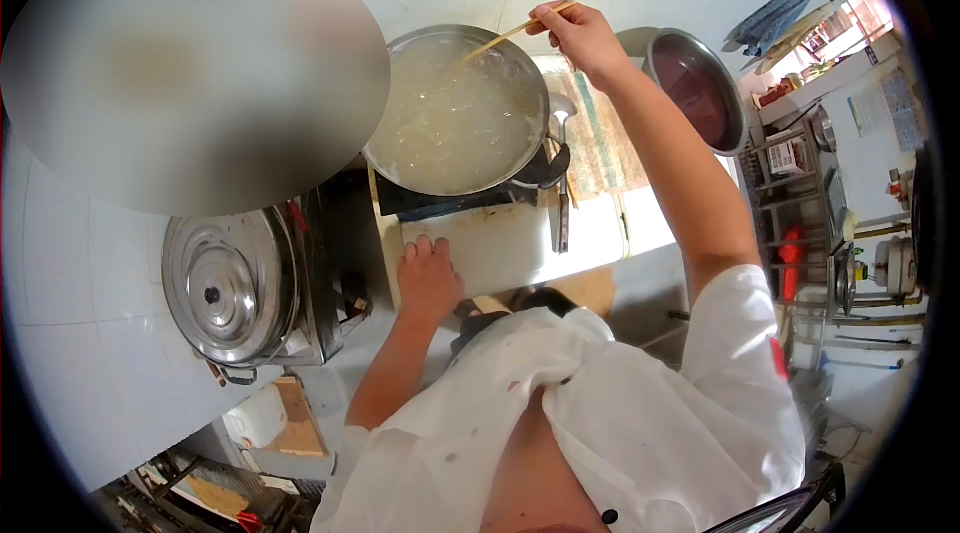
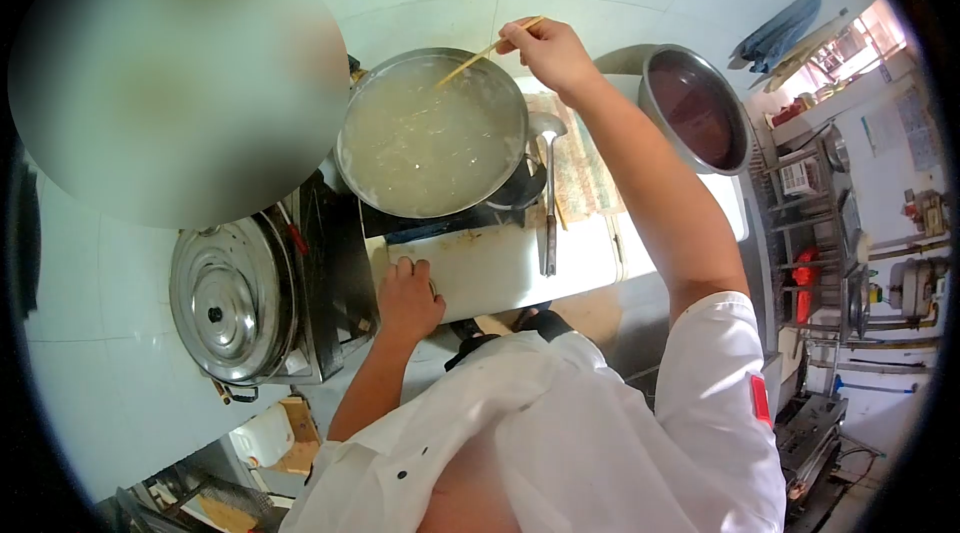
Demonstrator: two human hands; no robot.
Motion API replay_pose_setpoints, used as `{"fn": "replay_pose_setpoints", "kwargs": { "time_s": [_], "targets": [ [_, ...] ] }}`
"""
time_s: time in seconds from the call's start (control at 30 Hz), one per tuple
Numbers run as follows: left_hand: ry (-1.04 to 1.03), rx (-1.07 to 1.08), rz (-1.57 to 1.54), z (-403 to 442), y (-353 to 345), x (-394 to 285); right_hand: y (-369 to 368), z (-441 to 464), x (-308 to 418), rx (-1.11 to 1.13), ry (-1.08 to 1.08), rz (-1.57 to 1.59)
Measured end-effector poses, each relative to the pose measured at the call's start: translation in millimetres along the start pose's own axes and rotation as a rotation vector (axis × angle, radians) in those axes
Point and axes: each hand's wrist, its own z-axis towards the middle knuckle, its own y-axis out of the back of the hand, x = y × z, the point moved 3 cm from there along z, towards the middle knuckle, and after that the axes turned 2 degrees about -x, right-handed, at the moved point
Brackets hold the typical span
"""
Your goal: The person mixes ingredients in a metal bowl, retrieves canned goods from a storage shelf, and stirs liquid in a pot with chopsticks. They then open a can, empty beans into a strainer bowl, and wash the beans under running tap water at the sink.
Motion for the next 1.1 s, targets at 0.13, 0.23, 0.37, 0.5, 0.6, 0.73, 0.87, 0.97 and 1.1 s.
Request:
{"fn": "replay_pose_setpoints", "kwargs": {
  "time_s": [0.13, 0.23, 0.37, 0.5, 0.6, 0.73, 0.87, 0.97, 1.1],
  "targets": [
    [-0.032, -0.073, -0.04, -1.2, 6.3, -3.8, 6.6, 12.0, -6.6, 0.007, 0.098, -0.126],
    [-0.009, -0.007, 0.007, 0.5, 5.4, -2.7, -11.6, 34.8, -18.6, 0.05, 0.212, -0.192],
    [0.009, 0.067, 0.042, -0.9, -0.9, -0.6, -54.6, 61.0, -24.3, 0.134, 0.211, -0.291],
    [0.016, 0.081, 0.043, -1.1, 5.1, -2.3, -76.5, 64.3, -32.0, 0.266, 0.226, -0.427],
    [0.02, 0.026, 0.032, -4.3, -2.0, 0.0, -69.9, 51.4, -23.5, 0.35, 0.194, -0.552],
    [-0.012, -0.079, 0.039, -6.3, -1.5, -0.2, -43.2, 23.9, 3.0, 0.218, 0.263, -0.531],
    [-0.066, -0.188, -0.003, -7.8, 6.4, -2.1, -21.6, -45.0, 72.2, 0.147, 0.252, -0.401],
    [-0.079, -0.217, 0.014, -7.8, -14.3, 4.2, -29.8, -92.6, 81.1, 0.316, 0.564, -0.413],
    [-0.088, -0.235, 0.018, -7.7, -7.9, 0.9, -74.7, -133.9, 52.9, 0.556, 0.894, -0.362]
  ]
}}
